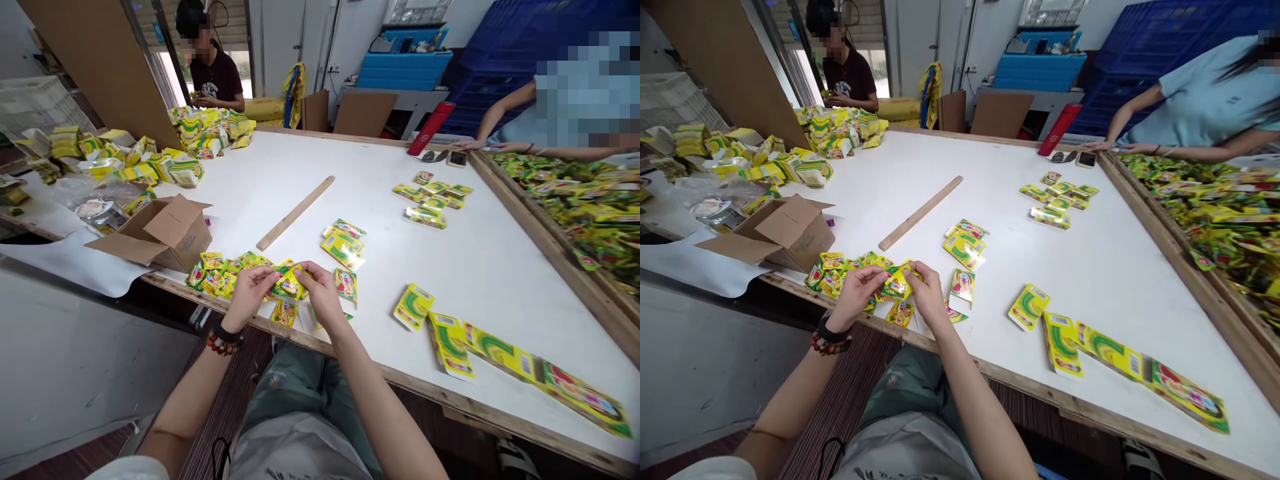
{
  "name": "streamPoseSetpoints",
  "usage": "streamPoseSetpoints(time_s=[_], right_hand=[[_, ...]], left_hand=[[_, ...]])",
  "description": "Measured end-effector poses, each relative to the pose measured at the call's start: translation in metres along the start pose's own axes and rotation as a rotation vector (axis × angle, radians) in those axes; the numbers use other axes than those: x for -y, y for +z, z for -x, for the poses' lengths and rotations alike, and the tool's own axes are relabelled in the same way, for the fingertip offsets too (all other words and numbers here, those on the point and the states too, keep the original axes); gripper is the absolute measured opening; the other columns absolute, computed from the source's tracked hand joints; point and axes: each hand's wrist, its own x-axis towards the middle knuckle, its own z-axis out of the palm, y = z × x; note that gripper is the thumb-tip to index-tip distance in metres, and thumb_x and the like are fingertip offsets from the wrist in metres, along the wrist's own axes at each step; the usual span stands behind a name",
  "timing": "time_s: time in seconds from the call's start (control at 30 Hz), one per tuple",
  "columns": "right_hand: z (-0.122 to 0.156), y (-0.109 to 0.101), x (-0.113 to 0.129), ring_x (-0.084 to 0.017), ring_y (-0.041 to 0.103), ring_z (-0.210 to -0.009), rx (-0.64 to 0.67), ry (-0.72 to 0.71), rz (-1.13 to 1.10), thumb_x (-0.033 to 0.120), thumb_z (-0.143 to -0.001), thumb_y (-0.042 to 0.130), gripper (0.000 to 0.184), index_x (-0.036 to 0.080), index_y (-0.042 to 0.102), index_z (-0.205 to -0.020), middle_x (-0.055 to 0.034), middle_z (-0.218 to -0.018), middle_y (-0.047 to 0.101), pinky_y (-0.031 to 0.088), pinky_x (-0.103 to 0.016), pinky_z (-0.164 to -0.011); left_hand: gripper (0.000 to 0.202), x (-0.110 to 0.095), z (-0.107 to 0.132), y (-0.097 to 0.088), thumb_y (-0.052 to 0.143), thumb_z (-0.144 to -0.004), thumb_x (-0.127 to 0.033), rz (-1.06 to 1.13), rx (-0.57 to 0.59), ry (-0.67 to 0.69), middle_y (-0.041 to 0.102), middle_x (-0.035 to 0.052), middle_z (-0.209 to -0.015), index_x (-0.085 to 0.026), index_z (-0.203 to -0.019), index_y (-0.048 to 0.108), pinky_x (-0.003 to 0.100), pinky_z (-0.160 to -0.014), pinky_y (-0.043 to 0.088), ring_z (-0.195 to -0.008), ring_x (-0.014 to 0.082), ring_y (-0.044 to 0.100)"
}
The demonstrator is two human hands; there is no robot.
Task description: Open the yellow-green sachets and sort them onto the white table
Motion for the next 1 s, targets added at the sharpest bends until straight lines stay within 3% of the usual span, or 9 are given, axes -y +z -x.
streamPoseSetpoints(time_s=[0.17,0.3,0.37,0.5,0.63,0.73,0.83,0.93,1.0], right_hand=[[0.035,0.000,-0.012,-0.015,0.049,-0.047,-0.220,0.016,-0.128,0.048,-0.078,0.058,0.023,0.026,0.053,-0.083,0.0060,-0.053,0.052,0.040,-0.027,-0.048],[0.057,-0.009,-0.015,-0.013,0.044,-0.045,-0.367,-0.017,-0.129,0.050,-0.079,0.060,0.025,0.027,0.054,-0.086,0.0073,-0.052,0.049,0.035,-0.026,-0.044],[0.068,-0.022,-0.008,-0.013,0.047,-0.047,-0.337,0.010,-0.156,0.050,-0.076,0.065,0.030,0.028,0.058,-0.095,0.0078,-0.054,0.051,0.039,-0.025,-0.044],[0.094,-0.066,0.013,-0.016,0.062,-0.061,-0.083,0.198,-0.302,0.045,-0.067,0.076,0.039,0.025,0.066,-0.099,0.0040,-0.066,0.065,0.053,-0.028,-0.052],[0.126,-0.117,0.018,-0.015,0.066,-0.062,-0.196,0.243,-0.299,0.037,-0.055,0.086,0.035,0.022,0.069,-0.082,0.0032,-0.068,0.070,0.058,-0.029,-0.058],[0.148,-0.159,0.014,-0.015,0.065,-0.057,-0.419,0.238,-0.249,0.037,-0.048,0.089,0.043,0.020,0.069,-0.082,0.0036,-0.063,0.069,0.058,-0.028,-0.053],[0.166,-0.197,0.011,-0.015,0.065,-0.058,-0.618,0.204,-0.207,0.038,-0.044,0.090,0.047,0.020,0.067,-0.082,0.0026,-0.067,0.071,0.056,-0.026,-0.050],[0.178,-0.216,0.009,-0.015,0.064,-0.061,-0.614,0.200,-0.211,0.038,-0.049,0.089,0.044,0.021,0.067,-0.084,0.0021,-0.072,0.071,0.056,-0.027,-0.051],[0.178,-0.214,0.005,-0.015,0.063,-0.064,-0.579,0.187,-0.232,0.038,-0.054,0.087,0.042,0.023,0.068,-0.088,0.0012,-0.078,0.072,0.055,-0.026,-0.054]], left_hand=[[0.035,0.005,0.029,0.044,0.077,-0.065,-0.048,0.276,-0.163,-0.162,0.060,-0.0036,-0.055,-0.015,-0.073,0.068,0.020,-0.047,0.046,-0.048,0.0091,0.053],[0.037,0.002,0.042,0.063,0.079,-0.064,-0.047,0.364,-0.071,-0.194,0.060,-0.0040,-0.055,-0.014,-0.071,0.064,0.018,-0.047,0.044,-0.048,0.0074,0.053],[0.036,-0.001,0.047,0.072,0.082,-0.061,-0.043,0.364,-0.031,-0.164,0.062,-0.0035,-0.057,-0.014,-0.072,0.064,0.018,-0.052,0.046,-0.051,0.0074,0.054],[0.031,-0.006,0.053,0.098,0.077,-0.069,-0.042,0.283,0.128,-0.091,0.065,-0.0002,-0.064,-0.015,-0.081,0.068,0.021,-0.059,0.050,-0.058,0.0107,0.059],[0.019,-0.008,0.055,0.134,0.066,-0.082,-0.036,-0.006,0.394,0.137,0.067,0.0060,-0.088,-0.018,-0.088,0.071,0.026,-0.066,0.054,-0.077,0.0166,0.064],[0.024,-0.004,0.046,0.152,0.050,-0.089,-0.016,-0.367,0.430,0.369,0.061,0.0091,-0.109,-0.020,-0.102,0.069,0.035,-0.088,0.053,-0.103,0.0219,0.060],[0.053,0.006,0.023,0.157,0.046,-0.079,0.002,-0.767,0.436,0.489,0.048,0.0125,-0.135,-0.021,-0.125,0.059,0.047,-0.104,0.043,-0.123,0.0296,0.046],[0.071,0.015,-0.011,0.153,0.048,-0.073,0.006,-1.070,0.566,0.544,0.029,0.0097,-0.153,-0.029,-0.135,0.050,0.054,-0.099,0.044,-0.129,0.0362,0.038],[0.070,0.019,-0.034,0.150,0.047,-0.073,0.007,-1.157,0.695,0.567,0.032,0.0065,-0.153,-0.032,-0.130,0.054,0.052,-0.094,0.047,-0.125,0.0345,0.042]])
